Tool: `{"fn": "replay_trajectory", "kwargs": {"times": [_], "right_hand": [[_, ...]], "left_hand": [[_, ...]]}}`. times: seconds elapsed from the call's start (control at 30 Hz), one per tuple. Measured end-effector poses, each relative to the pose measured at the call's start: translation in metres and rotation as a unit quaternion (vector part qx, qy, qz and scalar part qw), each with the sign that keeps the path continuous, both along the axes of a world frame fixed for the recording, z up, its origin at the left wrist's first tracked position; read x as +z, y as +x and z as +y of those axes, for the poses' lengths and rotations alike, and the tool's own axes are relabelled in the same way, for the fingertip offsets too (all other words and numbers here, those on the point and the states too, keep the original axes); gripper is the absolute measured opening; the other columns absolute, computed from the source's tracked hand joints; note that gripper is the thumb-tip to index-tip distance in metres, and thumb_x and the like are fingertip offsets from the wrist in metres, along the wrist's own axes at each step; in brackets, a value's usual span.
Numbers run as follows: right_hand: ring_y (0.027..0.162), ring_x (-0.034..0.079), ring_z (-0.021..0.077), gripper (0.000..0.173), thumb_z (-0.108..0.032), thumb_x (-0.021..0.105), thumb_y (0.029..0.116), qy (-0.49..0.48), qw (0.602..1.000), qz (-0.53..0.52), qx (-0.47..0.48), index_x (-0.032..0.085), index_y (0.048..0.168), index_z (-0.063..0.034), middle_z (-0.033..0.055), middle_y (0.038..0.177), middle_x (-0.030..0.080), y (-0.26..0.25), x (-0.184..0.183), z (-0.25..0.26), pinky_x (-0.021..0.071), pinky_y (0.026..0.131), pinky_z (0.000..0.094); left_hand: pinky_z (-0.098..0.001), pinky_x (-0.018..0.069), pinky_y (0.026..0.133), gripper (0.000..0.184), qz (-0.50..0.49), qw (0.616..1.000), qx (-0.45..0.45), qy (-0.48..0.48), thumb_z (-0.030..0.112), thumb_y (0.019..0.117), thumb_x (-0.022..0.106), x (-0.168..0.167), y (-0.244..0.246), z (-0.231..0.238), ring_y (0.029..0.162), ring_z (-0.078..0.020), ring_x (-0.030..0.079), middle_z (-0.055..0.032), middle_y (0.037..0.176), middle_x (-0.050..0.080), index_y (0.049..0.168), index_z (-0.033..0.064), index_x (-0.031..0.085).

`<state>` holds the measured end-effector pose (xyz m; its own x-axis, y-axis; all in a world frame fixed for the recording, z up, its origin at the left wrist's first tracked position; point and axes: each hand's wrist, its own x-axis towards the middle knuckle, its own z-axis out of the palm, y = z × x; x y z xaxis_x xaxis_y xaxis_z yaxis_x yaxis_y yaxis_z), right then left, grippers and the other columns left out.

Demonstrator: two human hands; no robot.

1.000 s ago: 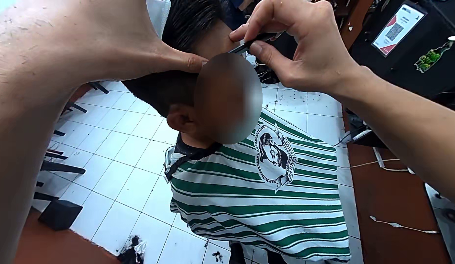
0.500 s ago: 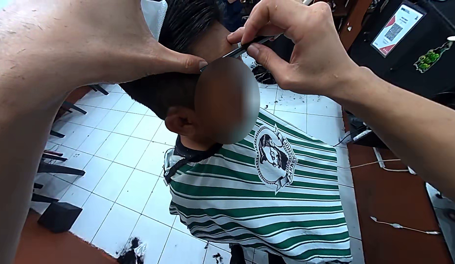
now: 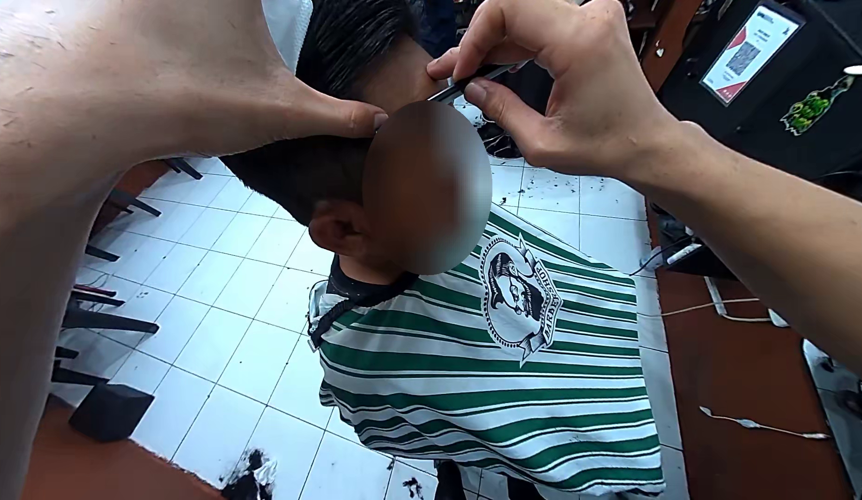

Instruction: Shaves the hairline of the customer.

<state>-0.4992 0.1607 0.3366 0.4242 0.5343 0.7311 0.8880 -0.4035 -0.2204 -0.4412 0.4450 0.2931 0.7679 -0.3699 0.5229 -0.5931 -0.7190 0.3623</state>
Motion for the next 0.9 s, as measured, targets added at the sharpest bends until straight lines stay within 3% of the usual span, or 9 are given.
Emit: {"fn": "replay_trajectory", "kwargs": {"times": [0.27, 0.37, 0.77, 0.9], "right_hand": [[0.115, 0.068, 0.012, 0.02, -0.011, 0.055, 0.102, -0.005, 1.0, -0.002, 0.003, 0.068, 0.113, -0.0004, 0.0075, 0.116, 0.073, 0.001, 0.001, 0.0, 0.0549, 0.103, 0.0304], [0.115, 0.068, 0.0123, 0.021, -0.011, 0.055, 0.1017, -0.006, 1.0, -0.001, 0.007, 0.068, 0.113, 0.0, 0.0076, 0.117, 0.073, 0.001, 0.001, -0.001, 0.0553, 0.103, 0.0306], [0.113, 0.069, 0.0143, 0.022, -0.009, 0.053, 0.1016, -0.028, 0.999, -0.027, 0.012, 0.068, 0.114, 0.0019, 0.01, 0.117, 0.073, -0.002, 0.002, -0.003, 0.0564, 0.101, 0.0309], [0.113, 0.069, 0.0131, 0.021, -0.01, 0.054, 0.1026, -0.028, 0.999, -0.028, -0.006, 0.068, 0.114, -0.0001, 0.0084, 0.117, 0.073, -0.004, 0.001, -0.002, 0.0559, 0.101, 0.0307]], "left_hand": [[-0.0162, 0.0417, 0.073, 0.021, 0.009, 0.999, 0.02, -0.025, 0.028, 0.0996, 0.063, 0.011, -0.014, -0.022, 0.073, 0.0002, 0.056, 0.0031, 0.086, 0.067, 0.098, 0.0089, 0.073], [-0.019, 0.0454, 0.079, 0.025, -0.02, 1.0, -0.009, 0.005, 0.032, 0.1023, 0.059, -0.005, 0.008, 0.0, 0.081, -0.0005, 0.061, 0.0028, 0.093, 0.07, 0.104, 0.011, 0.073], [-0.0183, 0.0457, 0.077, 0.027, -0.007, 1.0, 0.01, -0.011, 0.036, 0.1023, 0.06, -0.001, 0.009, 0.0, 0.078, 0.001, 0.06, 0.0051, 0.09, 0.069, 0.105, 0.0123, 0.072], [-0.0206, 0.0465, 0.082, 0.026, -0.025, 1.0, -0.001, 0.001, 0.035, 0.1016, 0.06, -0.009, 0.017, 0.014, 0.085, -0.0006, 0.063, 0.0034, 0.094, 0.071, 0.105, 0.0126, 0.073]]}}
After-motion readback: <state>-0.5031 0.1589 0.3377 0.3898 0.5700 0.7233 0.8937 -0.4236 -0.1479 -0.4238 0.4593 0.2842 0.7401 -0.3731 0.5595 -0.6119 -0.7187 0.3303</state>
